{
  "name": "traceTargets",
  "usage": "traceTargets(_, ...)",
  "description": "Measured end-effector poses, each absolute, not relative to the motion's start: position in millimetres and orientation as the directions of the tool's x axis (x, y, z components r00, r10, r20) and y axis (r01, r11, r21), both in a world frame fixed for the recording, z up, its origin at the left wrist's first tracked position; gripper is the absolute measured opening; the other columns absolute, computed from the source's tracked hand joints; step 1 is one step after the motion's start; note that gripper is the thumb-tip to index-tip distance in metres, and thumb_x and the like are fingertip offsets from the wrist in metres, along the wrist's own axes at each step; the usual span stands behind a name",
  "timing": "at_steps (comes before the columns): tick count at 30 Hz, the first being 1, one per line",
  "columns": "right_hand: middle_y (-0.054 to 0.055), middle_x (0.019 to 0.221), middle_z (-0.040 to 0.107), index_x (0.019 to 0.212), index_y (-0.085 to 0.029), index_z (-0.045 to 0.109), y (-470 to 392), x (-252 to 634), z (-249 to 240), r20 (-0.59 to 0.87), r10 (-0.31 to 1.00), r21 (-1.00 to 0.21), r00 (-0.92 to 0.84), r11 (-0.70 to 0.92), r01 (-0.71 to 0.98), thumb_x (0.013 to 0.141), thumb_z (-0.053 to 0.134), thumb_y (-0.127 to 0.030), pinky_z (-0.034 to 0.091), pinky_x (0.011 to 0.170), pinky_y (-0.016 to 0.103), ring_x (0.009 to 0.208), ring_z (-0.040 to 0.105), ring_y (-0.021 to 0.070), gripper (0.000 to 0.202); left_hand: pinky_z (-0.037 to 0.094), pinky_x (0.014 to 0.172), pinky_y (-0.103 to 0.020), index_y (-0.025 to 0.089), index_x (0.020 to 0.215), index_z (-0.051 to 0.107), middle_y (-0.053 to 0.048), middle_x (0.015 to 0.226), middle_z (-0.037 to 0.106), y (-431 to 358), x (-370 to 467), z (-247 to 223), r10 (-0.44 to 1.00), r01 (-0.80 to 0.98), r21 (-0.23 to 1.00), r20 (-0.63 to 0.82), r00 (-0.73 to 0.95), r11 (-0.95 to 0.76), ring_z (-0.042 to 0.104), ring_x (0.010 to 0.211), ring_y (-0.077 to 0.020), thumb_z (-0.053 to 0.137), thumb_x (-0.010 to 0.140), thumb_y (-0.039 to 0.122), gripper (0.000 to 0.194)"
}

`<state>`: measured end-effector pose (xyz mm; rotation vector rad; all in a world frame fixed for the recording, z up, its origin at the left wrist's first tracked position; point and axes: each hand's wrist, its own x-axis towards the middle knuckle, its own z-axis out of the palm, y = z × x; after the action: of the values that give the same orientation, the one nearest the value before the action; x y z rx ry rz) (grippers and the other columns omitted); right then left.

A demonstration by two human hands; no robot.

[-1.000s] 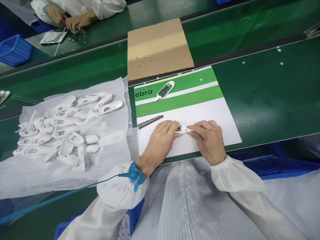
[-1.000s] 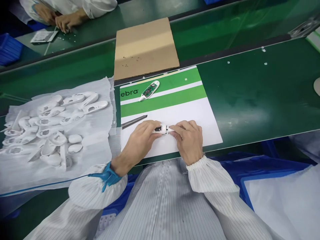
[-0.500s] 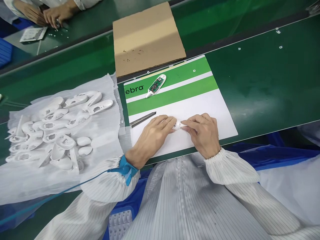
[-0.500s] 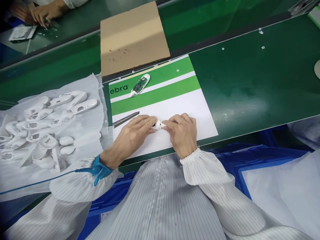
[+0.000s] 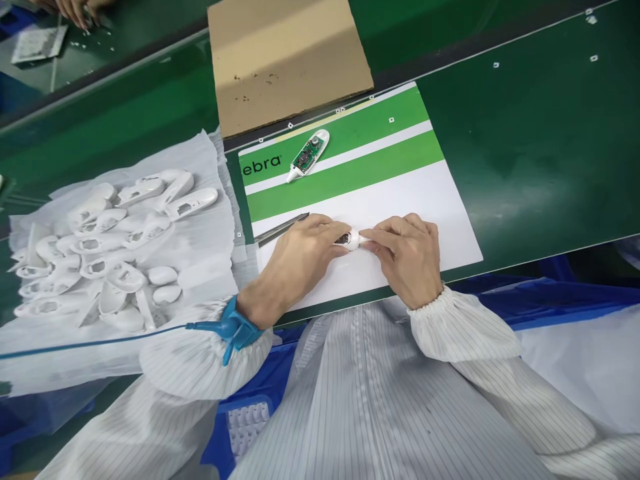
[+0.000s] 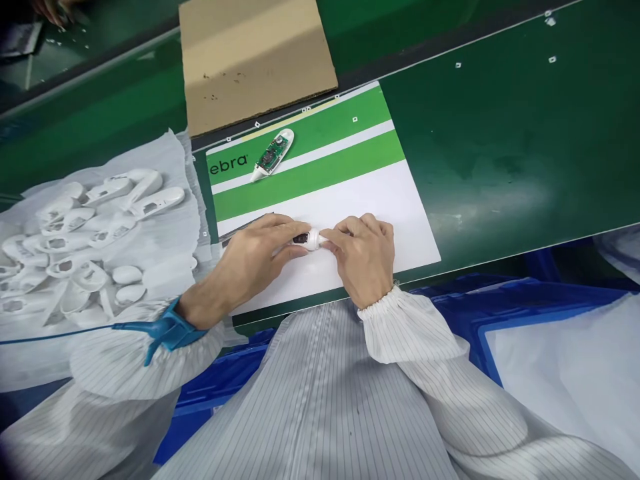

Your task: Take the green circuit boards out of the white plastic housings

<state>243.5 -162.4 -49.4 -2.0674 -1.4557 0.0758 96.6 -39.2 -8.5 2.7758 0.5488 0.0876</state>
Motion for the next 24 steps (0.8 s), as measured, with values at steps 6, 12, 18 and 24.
traceTargets(6, -0.002, 0.086, 0.070, 0.093, -0.029, 0.076, -162.7, 244.8, -46.8, 0.243, 0.881, -0.533, 0.407, -0.230, 0.814, 0.088, 0.069, -0.029, 0.031, 0.078, 0.035, 0.081, 0.050, 0.0164, 0.009, 0.053, 0.069, -0.030, 0.018, 0.105, 0.068, -0.005, 0.092, 0.071, -43.0, 103.3, -5.2, 0.423, 0.424, 0.214, -0.054, 0.905, -0.880, 0.064, 0.094, -0.0213, 0.065, 0.089, 0.020, 0.016)
traceTargets(12, 0.003, 0.096, 0.067, 0.110, -0.030, 0.072, -149.2, 238.9, -43.1, 0.172, 0.919, -0.529, 0.355, -0.218, 0.820, 0.092, 0.059, -0.050, 0.030, 0.075, 0.036, 0.089, 0.052, 0.0203, 0.030, 0.050, 0.069, -0.031, 0.017, 0.104, 0.068, -0.006, 0.088, 0.068, -49.0, 103.3, -9.5, 0.465, 0.472, 0.210, -0.086, 0.881, -0.856, 0.062, 0.091, -0.0228, 0.060, 0.093, 0.025, 0.015)
traceTargets(18, 0.005, 0.099, 0.062, 0.115, -0.033, 0.069, -144.2, 228.2, -51.7, 0.245, 0.903, -0.488, 0.352, -0.199, 0.850, 0.097, 0.049, -0.050, 0.027, 0.073, 0.036, 0.090, 0.047, 0.0208, 0.032, 0.049, 0.092, -0.037, 0.019, 0.129, 0.055, -0.007, 0.119, 0.066, -49.4, 96.7, -9.0, 0.611, 0.543, 0.475, -0.014, 0.791, -0.693, 0.059, 0.110, -0.0237, 0.076, 0.081, 0.037, 0.056)
traceTargets(24, 0.004, 0.102, 0.063, 0.121, -0.036, 0.066, -147.6, 220.7, -55.9, 0.257, 0.888, -0.445, 0.382, -0.243, 0.862, 0.099, 0.046, -0.045, 0.027, 0.073, 0.036, 0.088, 0.047, 0.0197, 0.031, 0.049, 0.088, -0.034, 0.021, 0.118, 0.060, -0.004, 0.107, 0.069, -55.7, 101.3, -23.4, 0.643, 0.535, 0.550, 0.005, 0.766, -0.641, 0.057, 0.103, -0.0209, 0.074, 0.084, 0.031, 0.038)
